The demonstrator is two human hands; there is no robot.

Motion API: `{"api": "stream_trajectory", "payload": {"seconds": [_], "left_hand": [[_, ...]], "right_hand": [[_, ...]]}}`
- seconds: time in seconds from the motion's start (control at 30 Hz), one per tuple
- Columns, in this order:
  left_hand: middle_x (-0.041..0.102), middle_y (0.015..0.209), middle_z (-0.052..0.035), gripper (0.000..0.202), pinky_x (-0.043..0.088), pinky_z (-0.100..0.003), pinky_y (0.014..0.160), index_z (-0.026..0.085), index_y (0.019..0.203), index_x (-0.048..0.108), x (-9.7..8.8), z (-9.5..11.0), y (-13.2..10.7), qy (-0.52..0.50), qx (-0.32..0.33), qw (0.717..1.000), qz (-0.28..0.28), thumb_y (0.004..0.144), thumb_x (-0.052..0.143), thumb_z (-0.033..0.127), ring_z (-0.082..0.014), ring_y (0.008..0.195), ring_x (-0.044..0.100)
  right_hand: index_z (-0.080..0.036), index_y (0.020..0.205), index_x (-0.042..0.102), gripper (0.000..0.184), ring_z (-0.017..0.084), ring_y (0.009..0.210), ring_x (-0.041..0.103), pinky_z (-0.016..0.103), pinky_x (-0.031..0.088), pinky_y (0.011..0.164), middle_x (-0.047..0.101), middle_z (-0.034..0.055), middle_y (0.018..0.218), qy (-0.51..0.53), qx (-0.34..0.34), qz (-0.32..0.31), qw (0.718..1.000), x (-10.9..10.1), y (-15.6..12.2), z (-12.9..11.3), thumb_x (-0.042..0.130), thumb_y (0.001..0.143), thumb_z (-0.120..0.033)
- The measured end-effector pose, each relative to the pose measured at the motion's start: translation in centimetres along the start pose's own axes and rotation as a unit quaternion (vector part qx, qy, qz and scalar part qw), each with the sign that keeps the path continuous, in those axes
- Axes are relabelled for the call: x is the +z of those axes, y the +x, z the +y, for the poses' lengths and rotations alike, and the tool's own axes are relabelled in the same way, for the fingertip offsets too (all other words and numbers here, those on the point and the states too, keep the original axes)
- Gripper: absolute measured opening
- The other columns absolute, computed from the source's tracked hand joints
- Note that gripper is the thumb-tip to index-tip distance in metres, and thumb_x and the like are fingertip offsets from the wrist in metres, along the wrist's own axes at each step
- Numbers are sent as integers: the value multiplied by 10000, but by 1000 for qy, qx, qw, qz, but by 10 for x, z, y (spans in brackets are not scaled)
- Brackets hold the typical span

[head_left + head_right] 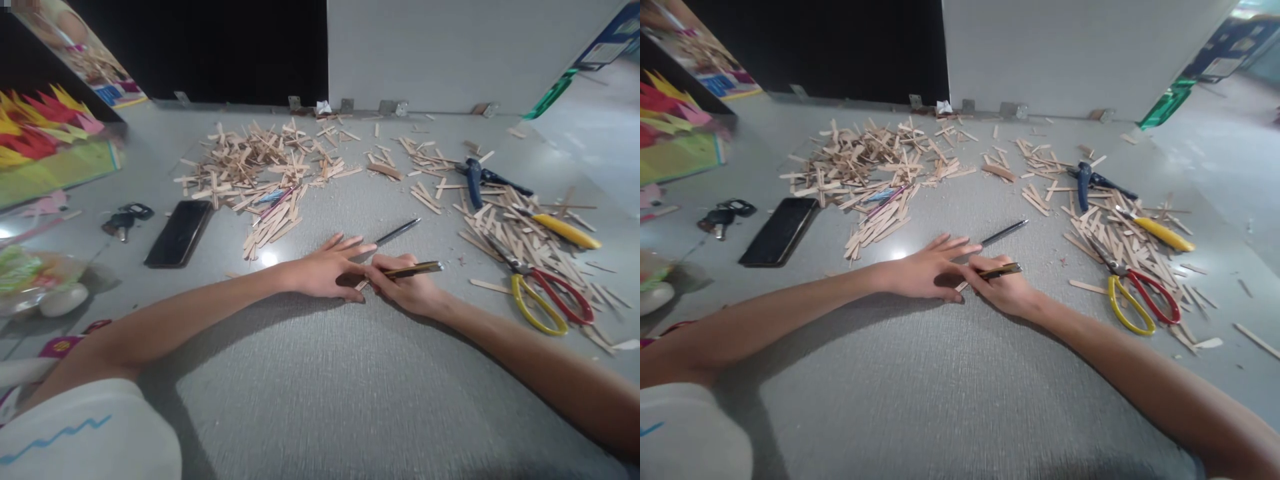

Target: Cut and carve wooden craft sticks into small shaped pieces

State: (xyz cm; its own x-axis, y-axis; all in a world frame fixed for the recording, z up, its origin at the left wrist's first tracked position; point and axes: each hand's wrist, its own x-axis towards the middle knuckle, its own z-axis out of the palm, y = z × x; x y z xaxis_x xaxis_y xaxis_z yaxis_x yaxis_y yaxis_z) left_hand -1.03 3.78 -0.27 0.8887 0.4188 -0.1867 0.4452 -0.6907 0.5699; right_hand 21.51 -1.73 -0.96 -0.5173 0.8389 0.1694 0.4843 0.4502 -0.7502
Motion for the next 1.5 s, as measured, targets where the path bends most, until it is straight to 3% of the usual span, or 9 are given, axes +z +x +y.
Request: {"api": "stream_trajectory", "payload": {"seconds": [0.7,1.17,1.5], "left_hand": [[170,1833,2,547,22,-646,1348,413,1493,655,1,0,1,0,2,1000,10,985,720,608,-395,1696,54],[209,1825,12,519,38,-638,1350,415,1446,693,4,-3,2,6,15,1000,25,974,720,628,-392,1694,88],[188,1828,0,518,27,-657,1346,403,1452,693,1,-1,2,-9,13,1000,18,981,715,617,-409,1692,68]], "right_hand": [[-234,716,469,468,102,550,473,266,357,554,540,-39,613,-2,-35,4,999,1,-2,0,443,1127,-457],[-228,704,527,492,108,516,468,269,359,539,523,-49,558,4,-9,5,1000,-1,-1,-4,453,1120,-482],[-234,689,492,495,106,510,461,271,345,532,523,-49,562,4,-16,5,1000,0,0,-5,454,1119,-475]]}}
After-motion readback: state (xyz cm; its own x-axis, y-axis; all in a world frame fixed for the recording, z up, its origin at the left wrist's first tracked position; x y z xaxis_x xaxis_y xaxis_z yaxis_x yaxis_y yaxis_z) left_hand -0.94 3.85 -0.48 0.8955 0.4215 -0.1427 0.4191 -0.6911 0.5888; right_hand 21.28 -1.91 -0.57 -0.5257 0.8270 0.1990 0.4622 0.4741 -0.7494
